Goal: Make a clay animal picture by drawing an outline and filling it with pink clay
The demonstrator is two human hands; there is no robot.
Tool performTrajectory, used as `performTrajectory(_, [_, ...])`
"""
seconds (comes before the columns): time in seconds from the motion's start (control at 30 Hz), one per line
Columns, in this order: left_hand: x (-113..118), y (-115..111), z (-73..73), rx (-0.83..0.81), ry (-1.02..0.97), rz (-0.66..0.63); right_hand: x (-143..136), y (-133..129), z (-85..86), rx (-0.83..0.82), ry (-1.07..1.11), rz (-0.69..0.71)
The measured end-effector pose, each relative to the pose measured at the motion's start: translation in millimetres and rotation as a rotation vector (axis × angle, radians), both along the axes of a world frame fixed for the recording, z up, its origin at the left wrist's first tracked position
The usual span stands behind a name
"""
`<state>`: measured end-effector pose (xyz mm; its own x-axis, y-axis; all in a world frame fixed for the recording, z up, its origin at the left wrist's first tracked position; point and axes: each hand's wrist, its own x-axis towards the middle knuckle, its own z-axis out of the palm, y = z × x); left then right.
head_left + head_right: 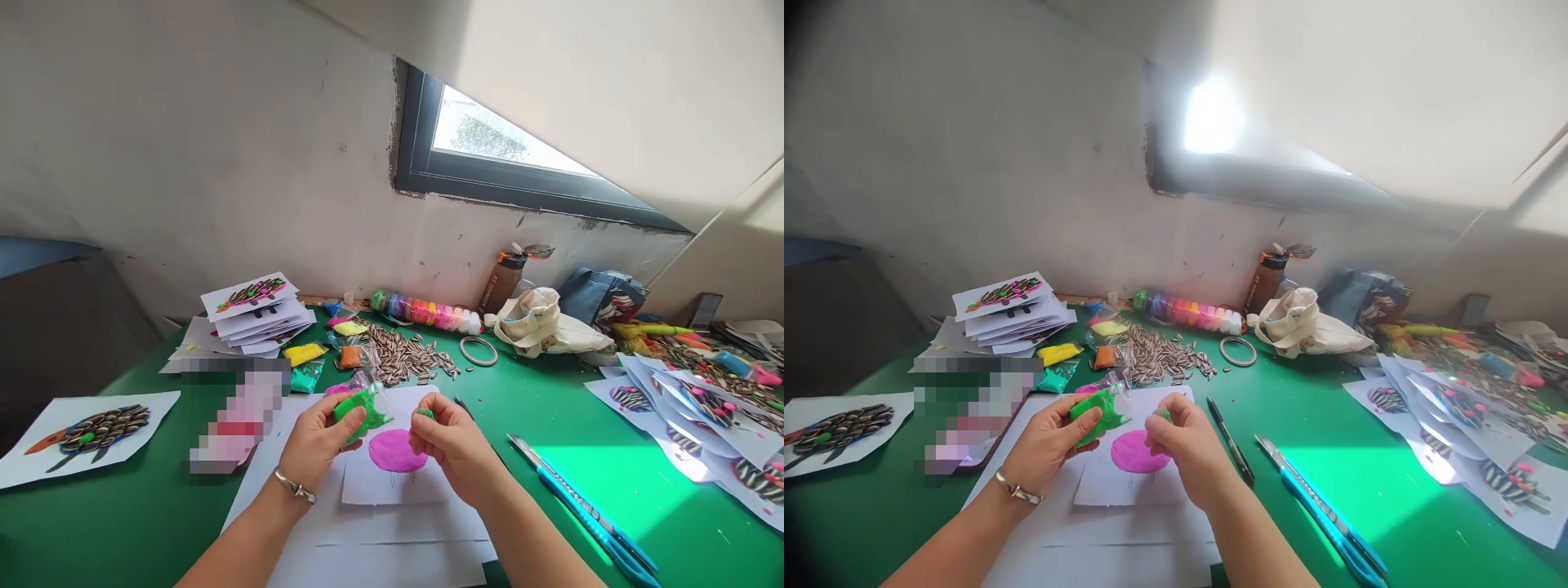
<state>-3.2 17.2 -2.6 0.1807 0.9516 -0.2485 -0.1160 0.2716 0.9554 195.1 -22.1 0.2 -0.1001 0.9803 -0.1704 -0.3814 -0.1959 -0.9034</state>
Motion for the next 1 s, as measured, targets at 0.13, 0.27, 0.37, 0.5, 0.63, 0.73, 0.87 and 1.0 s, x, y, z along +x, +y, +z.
performTrajectory(0.13, [-4,6,-1.1,0.0,-0.088,0.069,8,4,-2.1,-0.057,0.225,-0.061])
performTrajectory(0.27, [-8,12,-6.6,0.064,-0.006,0.094,10,5,-1.4,-0.06,0.275,-0.075])
performTrajectory(0.37, [-10,15,-10.5,0.163,0.077,0.1,9,4,-0.2,-0.047,0.254,-0.084])
performTrajectory(0.5, [-13,18,-11.3,0.234,0.211,0.104,9,3,1.4,-0.047,0.238,-0.087])
performTrajectory(0.63, [-14,20,-8.4,0.306,0.387,0.126,10,2,3.2,-0.039,0.224,-0.093])
performTrajectory(0.73, [-13,24,-3.3,0.364,0.572,0.152,11,2,3.8,-0.028,0.202,-0.105])
performTrajectory(0.87, [-13,34,2.5,0.43,0.827,0.147,12,3,4.5,-0.012,0.164,-0.113])
performTrajectory(1.0, [-23,42,7.6,0.463,0.953,0.168,12,4,4.7,0.012,0.123,-0.131])
